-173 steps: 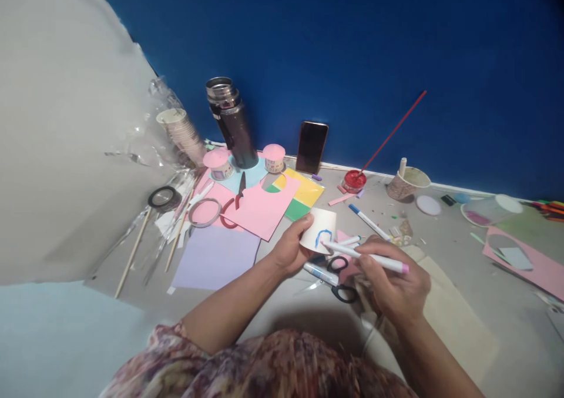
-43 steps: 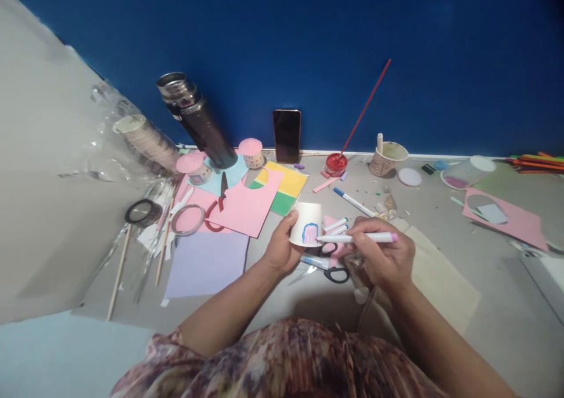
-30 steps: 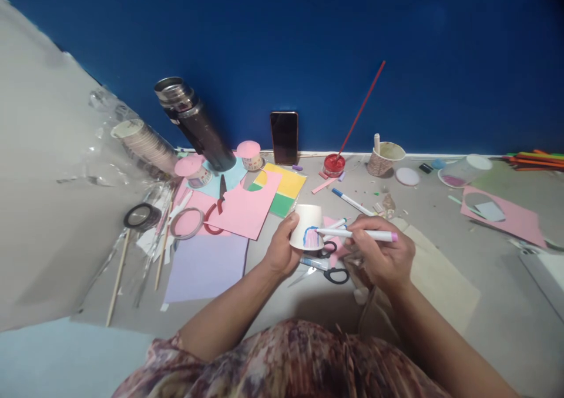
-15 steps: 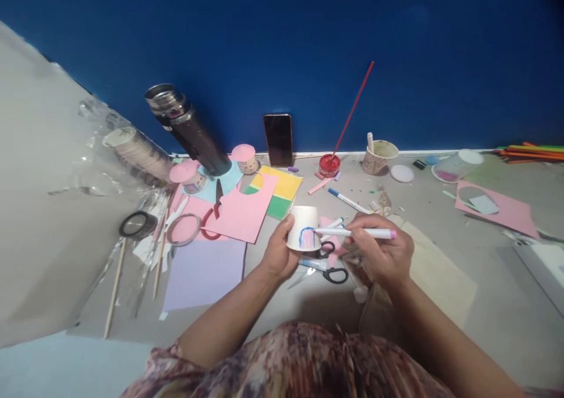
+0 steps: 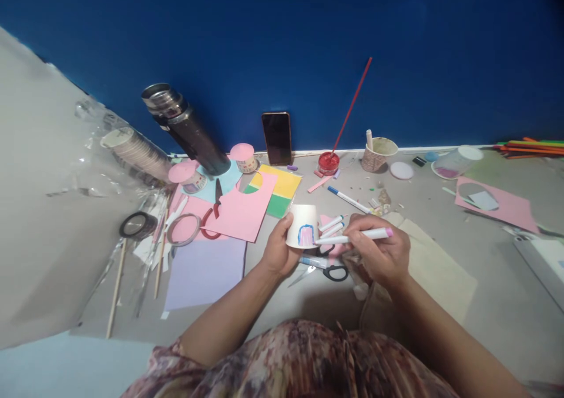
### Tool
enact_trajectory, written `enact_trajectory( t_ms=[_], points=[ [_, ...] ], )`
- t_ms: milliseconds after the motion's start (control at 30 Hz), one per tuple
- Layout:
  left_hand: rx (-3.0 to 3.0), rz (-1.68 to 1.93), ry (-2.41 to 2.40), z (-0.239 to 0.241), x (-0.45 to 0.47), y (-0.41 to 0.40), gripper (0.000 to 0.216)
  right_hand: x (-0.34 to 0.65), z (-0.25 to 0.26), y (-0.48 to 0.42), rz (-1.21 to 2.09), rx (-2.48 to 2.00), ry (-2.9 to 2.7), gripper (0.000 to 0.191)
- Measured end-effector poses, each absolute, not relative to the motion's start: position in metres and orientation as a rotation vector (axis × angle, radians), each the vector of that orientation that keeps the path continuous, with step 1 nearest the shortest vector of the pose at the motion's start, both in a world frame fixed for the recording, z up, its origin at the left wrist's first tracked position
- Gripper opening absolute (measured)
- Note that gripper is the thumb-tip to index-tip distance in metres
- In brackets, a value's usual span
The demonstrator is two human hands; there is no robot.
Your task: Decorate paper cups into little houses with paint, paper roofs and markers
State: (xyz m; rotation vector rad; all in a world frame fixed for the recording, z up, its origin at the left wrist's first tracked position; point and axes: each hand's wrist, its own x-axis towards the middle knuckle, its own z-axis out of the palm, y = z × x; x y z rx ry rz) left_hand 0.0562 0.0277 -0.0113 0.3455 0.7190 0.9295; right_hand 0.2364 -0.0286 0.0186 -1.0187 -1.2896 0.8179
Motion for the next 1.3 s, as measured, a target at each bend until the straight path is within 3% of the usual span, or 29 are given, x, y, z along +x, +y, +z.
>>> enact_trajectory(
  t_ms=[967, 1300],
  points=[
    [0.493, 1.072, 0.814, -0.0158, 0.0595, 0.0223, 0.042, 0.2332, 0.0233, -0.0281, 0.544, -1.038, -1.496, 0.015],
    [0.547, 1.090, 0.811, -0.0145, 0.0611, 0.0220, 0.042, 0.2338, 0.0189, -0.0291, 0.644, -1.055, -1.432, 0.015]
  ],
)
